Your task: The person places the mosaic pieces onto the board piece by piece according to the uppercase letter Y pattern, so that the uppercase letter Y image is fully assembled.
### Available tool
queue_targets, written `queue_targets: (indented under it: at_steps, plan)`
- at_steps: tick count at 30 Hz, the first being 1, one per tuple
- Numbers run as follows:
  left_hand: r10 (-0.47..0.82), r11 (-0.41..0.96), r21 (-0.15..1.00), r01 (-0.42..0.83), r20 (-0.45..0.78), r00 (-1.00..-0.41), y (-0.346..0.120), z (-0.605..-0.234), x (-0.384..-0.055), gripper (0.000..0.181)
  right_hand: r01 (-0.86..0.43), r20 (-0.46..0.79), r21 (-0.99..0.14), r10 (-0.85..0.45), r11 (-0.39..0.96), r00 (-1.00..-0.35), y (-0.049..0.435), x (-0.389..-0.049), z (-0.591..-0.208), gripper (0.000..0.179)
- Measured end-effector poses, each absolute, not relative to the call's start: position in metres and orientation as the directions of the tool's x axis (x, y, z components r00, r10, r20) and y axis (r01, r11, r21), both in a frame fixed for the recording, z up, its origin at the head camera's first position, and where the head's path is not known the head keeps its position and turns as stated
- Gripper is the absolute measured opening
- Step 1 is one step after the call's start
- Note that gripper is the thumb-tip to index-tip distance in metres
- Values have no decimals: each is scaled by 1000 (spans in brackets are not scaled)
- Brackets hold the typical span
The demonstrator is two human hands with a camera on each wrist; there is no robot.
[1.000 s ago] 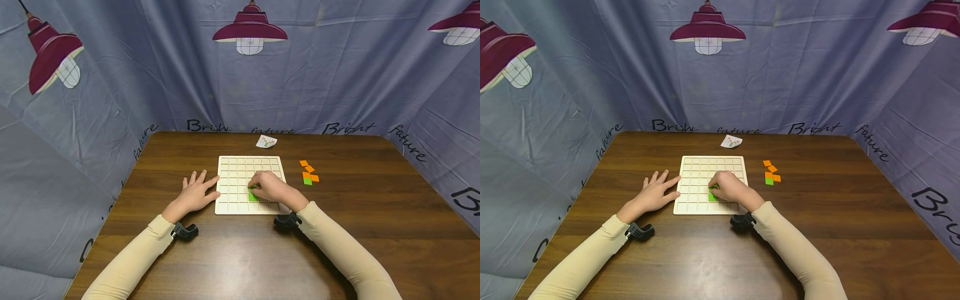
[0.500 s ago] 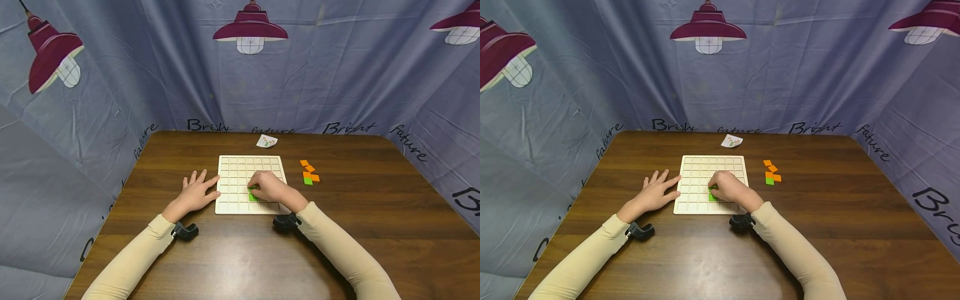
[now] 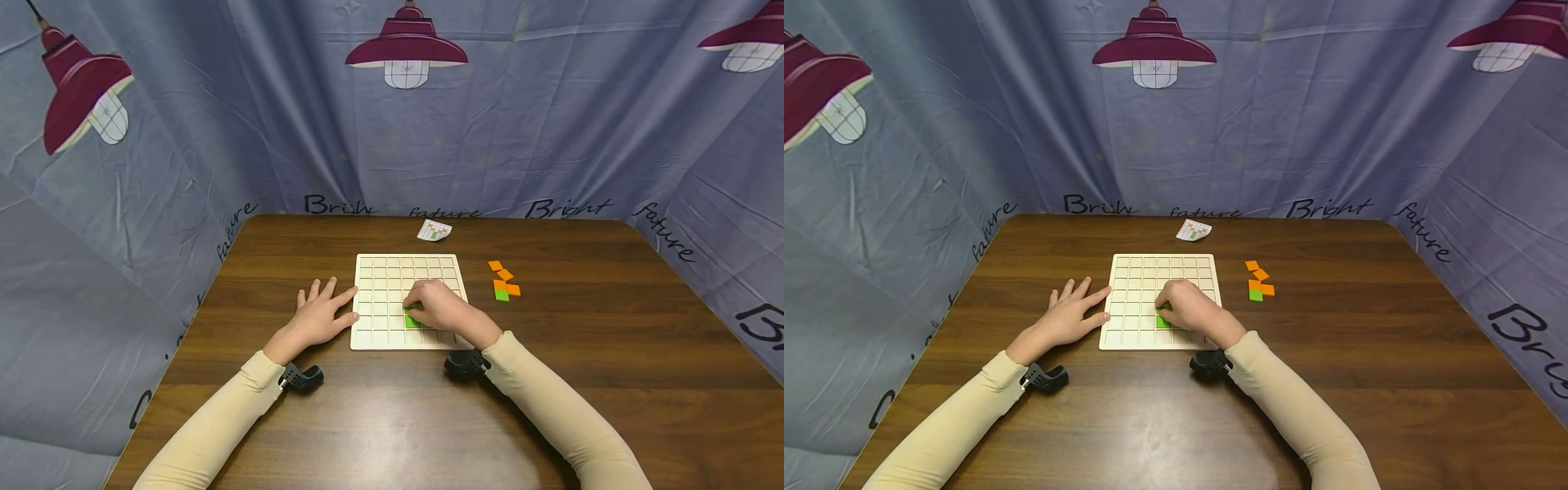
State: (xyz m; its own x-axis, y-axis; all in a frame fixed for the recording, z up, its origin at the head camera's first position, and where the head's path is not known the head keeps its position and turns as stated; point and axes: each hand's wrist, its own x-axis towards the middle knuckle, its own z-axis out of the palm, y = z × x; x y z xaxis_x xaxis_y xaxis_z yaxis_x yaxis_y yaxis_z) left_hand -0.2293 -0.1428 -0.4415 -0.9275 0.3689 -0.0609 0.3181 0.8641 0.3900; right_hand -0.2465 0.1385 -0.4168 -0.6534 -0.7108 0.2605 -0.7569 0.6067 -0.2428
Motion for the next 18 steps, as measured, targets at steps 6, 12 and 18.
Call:
queue_targets:
  at_steps: [6, 12, 18]
  plan:
    - [369, 865, 388, 319, -58, -928, -142, -441, -230, 62, -738, 259, -270, -692, 618, -674, 139, -246, -417, 15]
    - [366, 866, 389, 315, -61, -929, -142, -441, -230, 63, -701, 238, -307, -661, 644, -712, 139, -247, -420, 19]
    - [364, 865, 393, 313, -62, -929, -142, -442, -229, 63, -695, 243, -311, -653, 648, -717, 141, -247, -421, 21]
